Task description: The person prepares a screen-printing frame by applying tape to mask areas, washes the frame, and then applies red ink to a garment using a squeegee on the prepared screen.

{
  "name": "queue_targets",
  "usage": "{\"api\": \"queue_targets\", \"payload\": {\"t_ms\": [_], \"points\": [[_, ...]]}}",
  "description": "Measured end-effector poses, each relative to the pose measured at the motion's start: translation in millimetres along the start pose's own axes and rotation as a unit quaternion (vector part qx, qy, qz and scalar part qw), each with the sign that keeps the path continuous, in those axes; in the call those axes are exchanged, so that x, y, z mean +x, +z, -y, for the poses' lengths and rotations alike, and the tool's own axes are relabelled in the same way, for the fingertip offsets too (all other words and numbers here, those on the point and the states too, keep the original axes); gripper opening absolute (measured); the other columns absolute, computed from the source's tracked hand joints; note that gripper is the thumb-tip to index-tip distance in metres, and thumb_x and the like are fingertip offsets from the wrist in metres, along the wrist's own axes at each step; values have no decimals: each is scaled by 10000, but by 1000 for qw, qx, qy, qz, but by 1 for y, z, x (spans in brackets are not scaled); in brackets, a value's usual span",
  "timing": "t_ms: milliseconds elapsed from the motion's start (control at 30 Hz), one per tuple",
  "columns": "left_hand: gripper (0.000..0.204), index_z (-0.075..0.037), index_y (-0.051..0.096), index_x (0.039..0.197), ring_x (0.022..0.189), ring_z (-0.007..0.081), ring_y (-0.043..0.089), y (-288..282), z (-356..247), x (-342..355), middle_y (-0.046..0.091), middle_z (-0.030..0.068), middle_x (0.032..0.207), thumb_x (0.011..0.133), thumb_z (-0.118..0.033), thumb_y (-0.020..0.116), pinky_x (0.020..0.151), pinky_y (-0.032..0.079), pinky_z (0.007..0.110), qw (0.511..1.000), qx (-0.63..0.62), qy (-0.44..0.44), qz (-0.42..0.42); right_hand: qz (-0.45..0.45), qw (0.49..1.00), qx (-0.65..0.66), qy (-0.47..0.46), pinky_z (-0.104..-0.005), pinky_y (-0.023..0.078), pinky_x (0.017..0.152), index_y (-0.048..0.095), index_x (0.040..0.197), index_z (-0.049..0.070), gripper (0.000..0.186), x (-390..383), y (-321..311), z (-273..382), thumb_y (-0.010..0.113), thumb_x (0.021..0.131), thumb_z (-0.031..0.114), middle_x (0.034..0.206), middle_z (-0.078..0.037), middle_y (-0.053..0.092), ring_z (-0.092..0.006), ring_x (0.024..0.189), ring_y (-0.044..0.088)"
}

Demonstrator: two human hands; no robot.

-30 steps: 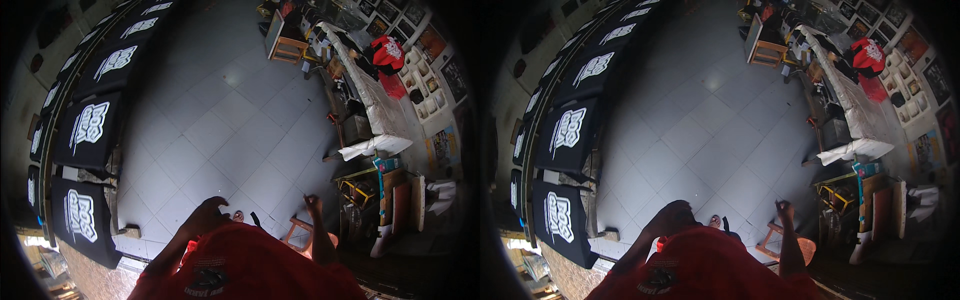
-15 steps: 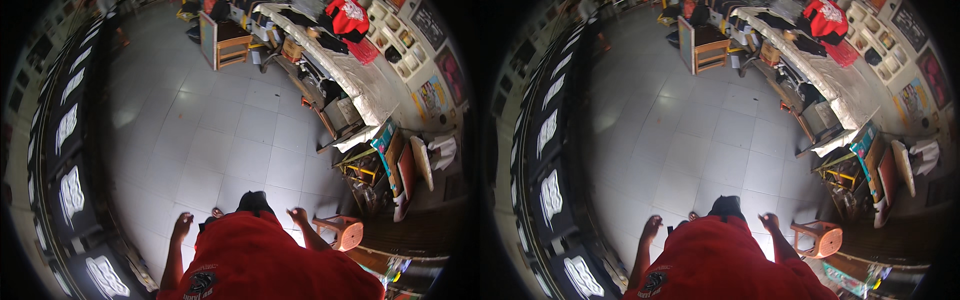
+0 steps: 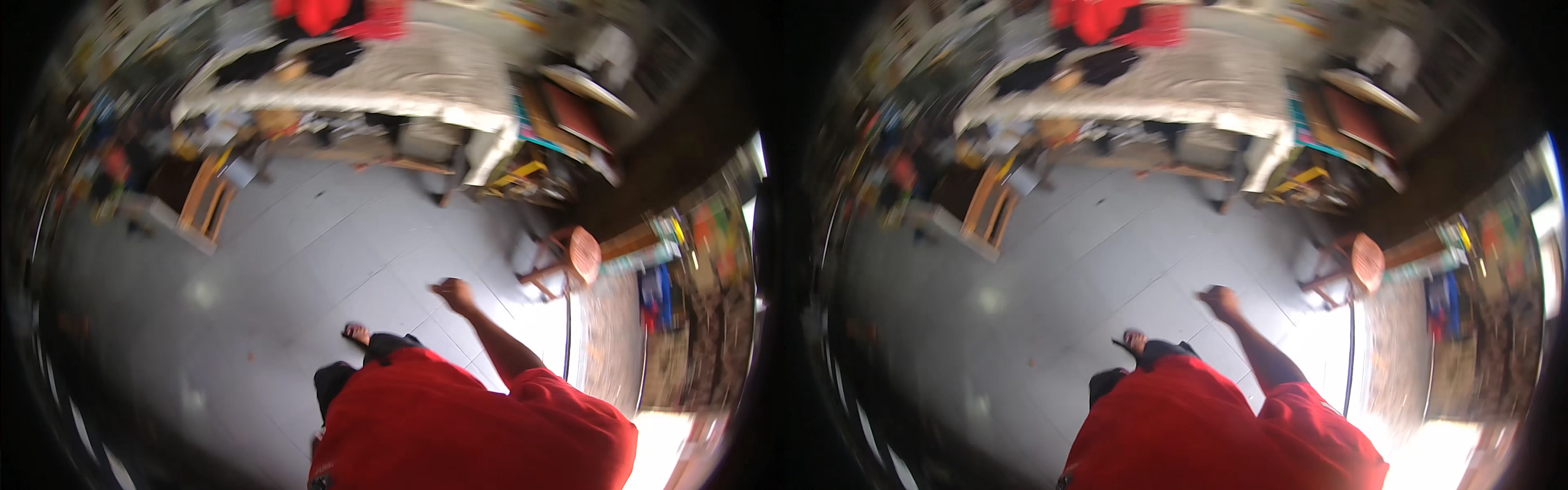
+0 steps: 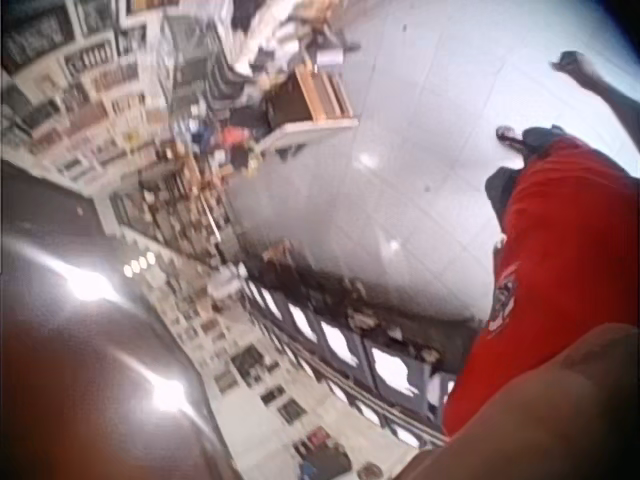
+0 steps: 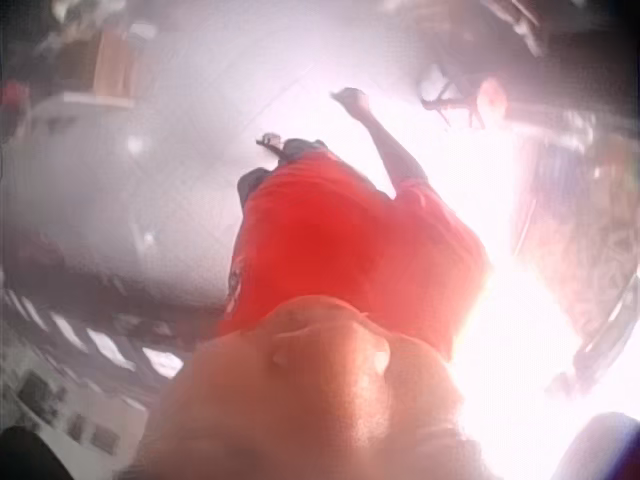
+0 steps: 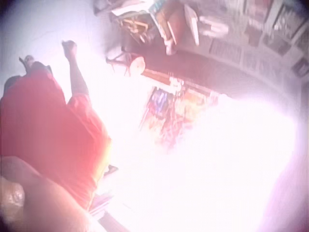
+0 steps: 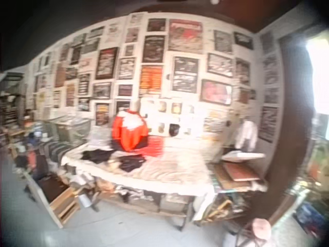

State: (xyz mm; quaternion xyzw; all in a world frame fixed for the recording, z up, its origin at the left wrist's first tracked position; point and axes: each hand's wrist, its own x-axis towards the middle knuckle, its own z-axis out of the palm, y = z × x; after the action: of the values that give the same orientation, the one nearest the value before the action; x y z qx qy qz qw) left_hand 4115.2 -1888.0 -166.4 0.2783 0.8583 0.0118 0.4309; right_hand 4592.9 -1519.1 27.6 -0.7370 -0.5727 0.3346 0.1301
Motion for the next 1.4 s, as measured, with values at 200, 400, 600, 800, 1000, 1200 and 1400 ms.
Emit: {"api": "queue_targets", "payload": {"t_ms": [200,400,600,800,1000,1200,1400], "points": [[664,-46,352,1253,1036,415,487,-95,-86,72,453,211,1201,867,-585,359,892,360,537,964,-128,-31,230,-73,949,234,-201,-331,498,698,647,846,30,84,-81,0,120,659,776,75,869,-110,650,-230,798,626],[844,-75,174,1404,1141,548,376,-174,-308,42,246,222,1416,841,-694,286,948,331,617,771,-252,-47,583,-243,939,165,177,-343,485,606,674,736,11,344,-234,88,-73,682,792,350,709,-142,637,-262,671,628],[619,-56,351,1320,1076,352,508,10,-441,-57,427,158,1297,900,-501,442,895,416,480,818,242,139,503,-441,709,251,489,-326,486,615,659,796,-40,223,-422,151,-241,716,752,172,723,-150,662,-201,641,623],[403,-22,596,1059,909,215,591,227,-501,-149,628,98,978,864,-373,565,775,461,338,736,333,442,389,-431,552,296,650,-350,482,620,661,756,-47,312,-543,159,-290,743,711,251,682,-165,647,-221,624,615],[421,-4,609,1027,905,249,611,348,-560,-262,643,144,968,820,-371,612,792,476,335,628,450,547,323,-439,541,266,666,-338,479,617,660,774,-57,335,-591,128,-351,753,708,258,678,-150,645,-191,613,590],[412,-10,567,1090,896,251,617,461,-637,-331,645,145,969,807,-302,634,776,484,340,654,448,527,307,-499,501,307,637,-329,477,608,659,774,-59,350,-548,58,-481,749,720,275,684,-140,652,-168,624,590],[318,3,590,1000,835,250,628,655,-778,-475,652,142,892,790,-230,641,740,482,345,624,302,665,277,-500,524,319,612,-338,487,626,648,765,-62,297,-506,-90,-639,749,710,212,690,-154,647,-214,631,608]]}}
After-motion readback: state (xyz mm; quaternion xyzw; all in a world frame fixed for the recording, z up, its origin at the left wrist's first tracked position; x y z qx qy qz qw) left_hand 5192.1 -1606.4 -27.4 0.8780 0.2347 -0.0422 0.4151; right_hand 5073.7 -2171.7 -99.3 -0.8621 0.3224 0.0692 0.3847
